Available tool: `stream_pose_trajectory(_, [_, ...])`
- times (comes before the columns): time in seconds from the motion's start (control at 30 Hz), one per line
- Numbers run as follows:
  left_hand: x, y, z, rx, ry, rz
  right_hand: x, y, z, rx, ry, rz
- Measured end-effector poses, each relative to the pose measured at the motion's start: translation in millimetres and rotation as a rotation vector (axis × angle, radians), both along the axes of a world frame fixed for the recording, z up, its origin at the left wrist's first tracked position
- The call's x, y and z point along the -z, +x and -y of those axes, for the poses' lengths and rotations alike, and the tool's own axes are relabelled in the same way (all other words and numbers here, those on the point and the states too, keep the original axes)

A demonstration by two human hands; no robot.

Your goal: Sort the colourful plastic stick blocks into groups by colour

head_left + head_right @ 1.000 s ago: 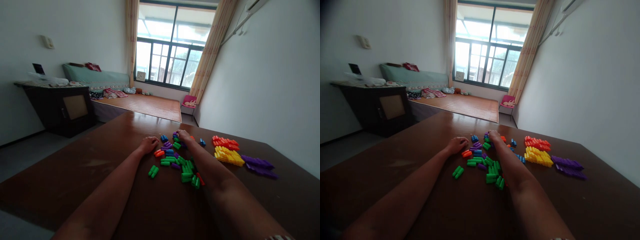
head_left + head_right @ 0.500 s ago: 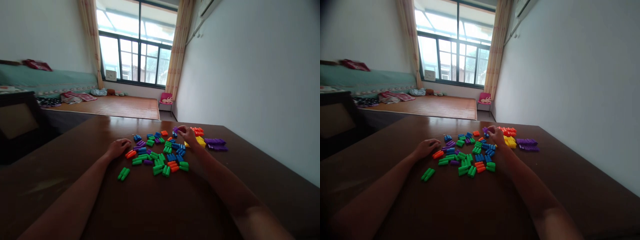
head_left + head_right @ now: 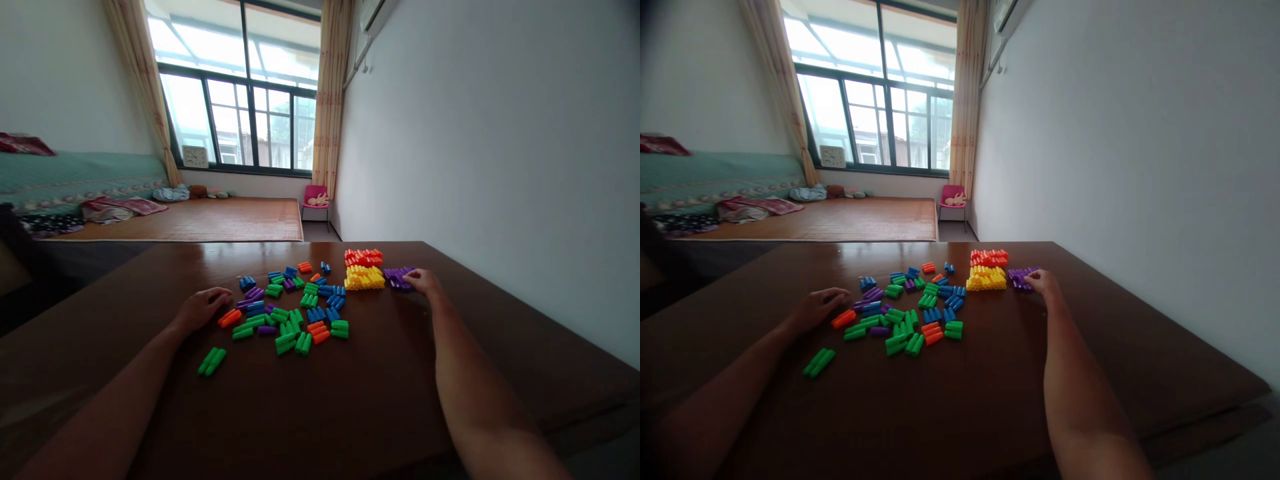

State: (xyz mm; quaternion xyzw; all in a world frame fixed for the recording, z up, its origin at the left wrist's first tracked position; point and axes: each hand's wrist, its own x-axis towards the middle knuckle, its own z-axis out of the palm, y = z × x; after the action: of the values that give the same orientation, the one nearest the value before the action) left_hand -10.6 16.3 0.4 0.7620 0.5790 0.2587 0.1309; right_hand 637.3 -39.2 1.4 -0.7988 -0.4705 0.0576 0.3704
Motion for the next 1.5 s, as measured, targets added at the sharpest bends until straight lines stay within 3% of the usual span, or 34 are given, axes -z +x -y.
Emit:
stream_pose_trajectory(0.17, [-2.5,2,2,-0.029,-0.004,-0.019,-4.6,-21,0,0.059,-0.102,0.183])
stream_pose_trajectory(0.37, [-0.2,0,0,-0.006,0.008,-0.019,-0.9,-30,6,0.113,-0.173,0.236])
stream_pose_trajectory(0.43, [0.6,1,1,0.0,0.013,-0.01,-2.6,-29,7,0.154,-0.152,0.25])
stream_pose_trajectory(0.53, [0.0,4,5,-0.016,0.024,-0.007,-12.3,-37,5,0.161,0.013,0.313])
stream_pose_trajectory(0.63, [-1.4,7,10,-0.031,0.025,-0.007,-27.9,-73,-2,0.029,0.216,0.383])
stream_pose_trajectory(0.7, [-1.7,9,12,-0.04,0.033,-0.015,-36.1,-118,-4,-0.149,0.28,0.4])
stream_pose_trajectory(0.8, [-0.2,11,12,-0.051,0.034,-0.046,-38.7,-210,-1,-0.549,0.244,0.406])
stream_pose_trajectory(0.9, [2.8,11,11,-0.046,0.026,-0.027,-34.3,-299,-1,-0.951,0.168,0.542])
stream_pose_trajectory(1.03, [5.8,10,11,-0.023,0.038,0.017,-32.7,-376,-25,-1.187,0.105,0.698])
stream_pose_trajectory(1.17, [4.5,9,13,-0.021,0.046,0.009,-34.3,-410,-61,-1.315,-0.014,0.756])
stream_pose_trajectory(1.3, [0.9,10,15,-0.024,0.036,0.001,-36.3,-421,-77,-1.422,-0.129,0.802])
stream_pose_trajectory(1.4, [0.6,11,15,-0.038,0.024,0.009,-39.7,-415,-73,-1.365,-0.032,0.748])
stream_pose_trajectory(1.5, [3.1,9,12,-0.038,0.025,0.009,-44.3,-391,-62,-1.229,0.15,0.582])
